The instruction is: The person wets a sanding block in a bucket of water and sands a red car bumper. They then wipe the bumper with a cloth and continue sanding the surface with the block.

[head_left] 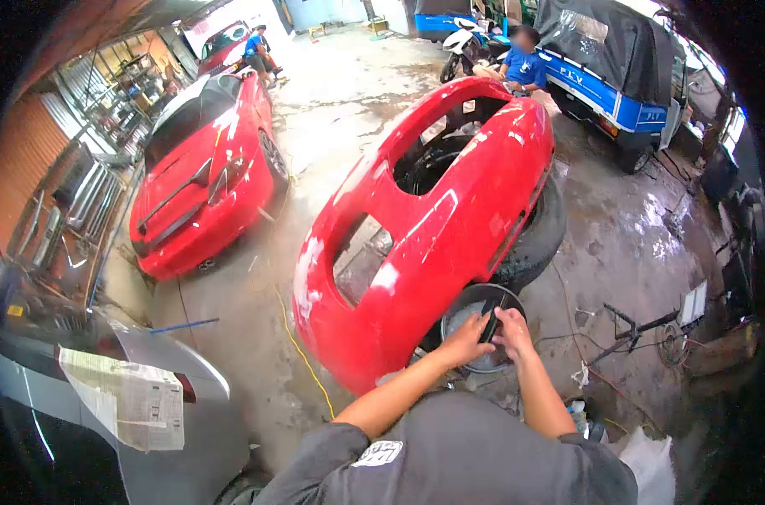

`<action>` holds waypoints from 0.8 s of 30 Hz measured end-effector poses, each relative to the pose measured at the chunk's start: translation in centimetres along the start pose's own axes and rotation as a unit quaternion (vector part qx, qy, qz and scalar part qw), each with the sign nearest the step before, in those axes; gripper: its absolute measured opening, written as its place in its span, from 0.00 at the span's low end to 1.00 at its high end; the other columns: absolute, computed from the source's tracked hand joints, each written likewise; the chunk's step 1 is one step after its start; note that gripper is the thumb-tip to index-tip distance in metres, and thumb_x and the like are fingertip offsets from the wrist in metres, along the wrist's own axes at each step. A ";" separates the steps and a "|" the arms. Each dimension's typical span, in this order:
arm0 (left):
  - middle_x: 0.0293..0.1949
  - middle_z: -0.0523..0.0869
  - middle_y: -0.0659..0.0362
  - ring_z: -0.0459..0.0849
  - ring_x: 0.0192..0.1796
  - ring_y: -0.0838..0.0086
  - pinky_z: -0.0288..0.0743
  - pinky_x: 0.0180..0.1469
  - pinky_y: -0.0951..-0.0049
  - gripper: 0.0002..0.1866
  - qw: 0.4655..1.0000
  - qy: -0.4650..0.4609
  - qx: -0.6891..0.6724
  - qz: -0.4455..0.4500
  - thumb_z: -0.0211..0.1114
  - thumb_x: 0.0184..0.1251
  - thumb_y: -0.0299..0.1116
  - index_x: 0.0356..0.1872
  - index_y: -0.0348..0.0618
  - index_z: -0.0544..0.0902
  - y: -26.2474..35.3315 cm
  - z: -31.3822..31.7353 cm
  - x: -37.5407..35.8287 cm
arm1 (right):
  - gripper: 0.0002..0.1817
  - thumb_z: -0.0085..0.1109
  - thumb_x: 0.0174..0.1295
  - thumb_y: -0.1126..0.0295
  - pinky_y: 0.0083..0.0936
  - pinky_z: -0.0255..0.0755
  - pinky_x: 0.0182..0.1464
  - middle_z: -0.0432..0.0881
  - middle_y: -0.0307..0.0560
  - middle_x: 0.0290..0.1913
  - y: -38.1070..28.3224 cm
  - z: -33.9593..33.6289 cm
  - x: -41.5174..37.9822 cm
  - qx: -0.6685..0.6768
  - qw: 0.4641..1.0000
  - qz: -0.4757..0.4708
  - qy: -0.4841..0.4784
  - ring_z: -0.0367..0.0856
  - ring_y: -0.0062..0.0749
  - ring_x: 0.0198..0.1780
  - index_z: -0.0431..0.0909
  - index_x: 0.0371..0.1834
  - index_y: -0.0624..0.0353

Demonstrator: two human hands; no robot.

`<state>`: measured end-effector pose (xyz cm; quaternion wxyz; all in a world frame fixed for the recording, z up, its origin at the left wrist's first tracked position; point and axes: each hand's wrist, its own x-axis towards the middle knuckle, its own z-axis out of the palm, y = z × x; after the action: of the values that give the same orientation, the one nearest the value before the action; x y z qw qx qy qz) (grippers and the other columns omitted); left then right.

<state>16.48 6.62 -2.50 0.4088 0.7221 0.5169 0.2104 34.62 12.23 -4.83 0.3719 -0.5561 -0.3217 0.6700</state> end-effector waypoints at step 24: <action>0.64 0.81 0.57 0.82 0.63 0.67 0.82 0.55 0.57 0.28 0.832 0.028 -0.525 -0.179 0.54 0.73 0.26 0.74 0.46 0.72 2.0 0.3 -0.4 | 0.30 0.70 0.65 0.63 0.42 0.71 0.67 0.79 0.59 0.59 -1.1 0.4 -5.7 -0.156 0.914 -0.337 0.164 0.79 0.49 0.61 0.69 0.65 0.65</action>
<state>17.70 5.90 -0.95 0.7418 0.2878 0.4605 0.3935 34.94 7.94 -0.92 0.5315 -0.5677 -0.5253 0.3454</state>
